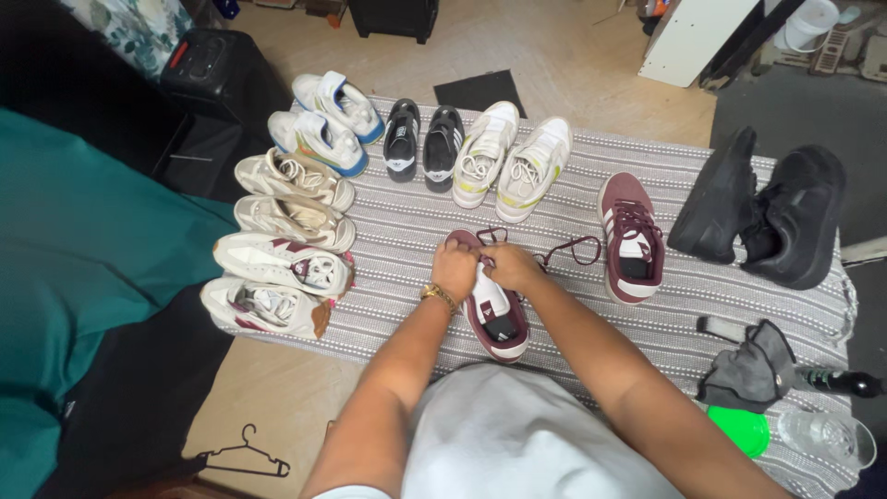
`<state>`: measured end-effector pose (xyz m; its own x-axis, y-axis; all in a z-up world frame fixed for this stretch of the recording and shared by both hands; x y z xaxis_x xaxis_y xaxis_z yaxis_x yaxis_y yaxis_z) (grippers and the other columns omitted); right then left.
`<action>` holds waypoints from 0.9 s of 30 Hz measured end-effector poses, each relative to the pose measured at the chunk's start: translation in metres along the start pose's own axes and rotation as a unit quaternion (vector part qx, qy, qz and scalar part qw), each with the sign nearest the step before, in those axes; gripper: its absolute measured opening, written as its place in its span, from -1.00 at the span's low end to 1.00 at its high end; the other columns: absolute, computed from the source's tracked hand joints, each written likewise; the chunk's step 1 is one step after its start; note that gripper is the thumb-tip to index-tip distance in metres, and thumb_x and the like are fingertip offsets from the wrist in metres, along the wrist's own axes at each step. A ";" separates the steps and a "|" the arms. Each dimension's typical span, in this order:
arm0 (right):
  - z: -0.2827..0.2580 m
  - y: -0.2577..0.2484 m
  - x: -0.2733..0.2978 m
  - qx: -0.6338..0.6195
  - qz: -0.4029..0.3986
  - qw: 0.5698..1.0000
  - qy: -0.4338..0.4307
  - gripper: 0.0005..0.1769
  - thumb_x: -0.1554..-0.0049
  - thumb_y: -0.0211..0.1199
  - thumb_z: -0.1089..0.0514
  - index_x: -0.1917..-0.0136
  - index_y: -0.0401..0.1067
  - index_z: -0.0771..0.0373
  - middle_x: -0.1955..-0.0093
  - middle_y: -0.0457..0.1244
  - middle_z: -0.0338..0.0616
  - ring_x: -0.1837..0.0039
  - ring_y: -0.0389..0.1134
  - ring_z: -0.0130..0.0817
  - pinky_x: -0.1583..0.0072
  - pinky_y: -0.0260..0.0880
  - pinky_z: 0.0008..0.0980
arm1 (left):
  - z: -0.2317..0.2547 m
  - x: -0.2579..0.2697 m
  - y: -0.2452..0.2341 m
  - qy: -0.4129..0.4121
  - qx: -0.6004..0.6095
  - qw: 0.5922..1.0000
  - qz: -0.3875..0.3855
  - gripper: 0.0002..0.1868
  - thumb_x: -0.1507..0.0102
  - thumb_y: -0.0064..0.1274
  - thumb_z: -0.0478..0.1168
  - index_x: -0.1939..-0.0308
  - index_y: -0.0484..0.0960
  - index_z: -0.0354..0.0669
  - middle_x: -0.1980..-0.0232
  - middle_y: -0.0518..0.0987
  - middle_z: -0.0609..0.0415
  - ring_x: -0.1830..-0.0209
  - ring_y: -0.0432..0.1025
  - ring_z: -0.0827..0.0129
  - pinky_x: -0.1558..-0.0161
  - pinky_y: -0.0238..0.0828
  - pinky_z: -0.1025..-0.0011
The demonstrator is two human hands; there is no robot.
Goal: The person unlaces a white sneaker and then a maroon sneaker, removing the laces completely. They then re-lace both shoes by threading the laces through the eyelets and tying them. The shoes remain on the table throughout the process.
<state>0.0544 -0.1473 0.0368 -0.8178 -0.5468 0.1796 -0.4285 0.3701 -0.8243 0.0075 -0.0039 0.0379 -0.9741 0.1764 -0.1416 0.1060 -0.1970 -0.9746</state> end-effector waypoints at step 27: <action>-0.026 0.009 -0.001 0.115 0.037 0.990 0.079 -0.62 -0.05 0.24 0.16 -0.15 0.44 0.25 0.06 0.42 0.12 0.00 0.47 0.07 -0.06 0.43 0.03 | -0.059 -0.024 -0.081 -0.175 0.713 0.674 -0.084 -0.88 -0.33 -0.09 -0.27 0.14 0.57 -0.02 0.08 0.56 0.25 0.07 0.40 0.58 0.01 0.32 0.51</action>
<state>0.0415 -0.1242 0.0434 -0.9013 -0.3938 0.1806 -0.2811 0.2145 -0.9354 0.0344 0.0647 0.1102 -0.9624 0.1227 0.2423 -0.0682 -0.9728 0.2214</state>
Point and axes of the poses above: each hand's wrist, its own x-axis away from the middle knuckle, its own y-axis out of the palm, z = x × y, the point moved 2 cm from there along -x, towards the middle knuckle
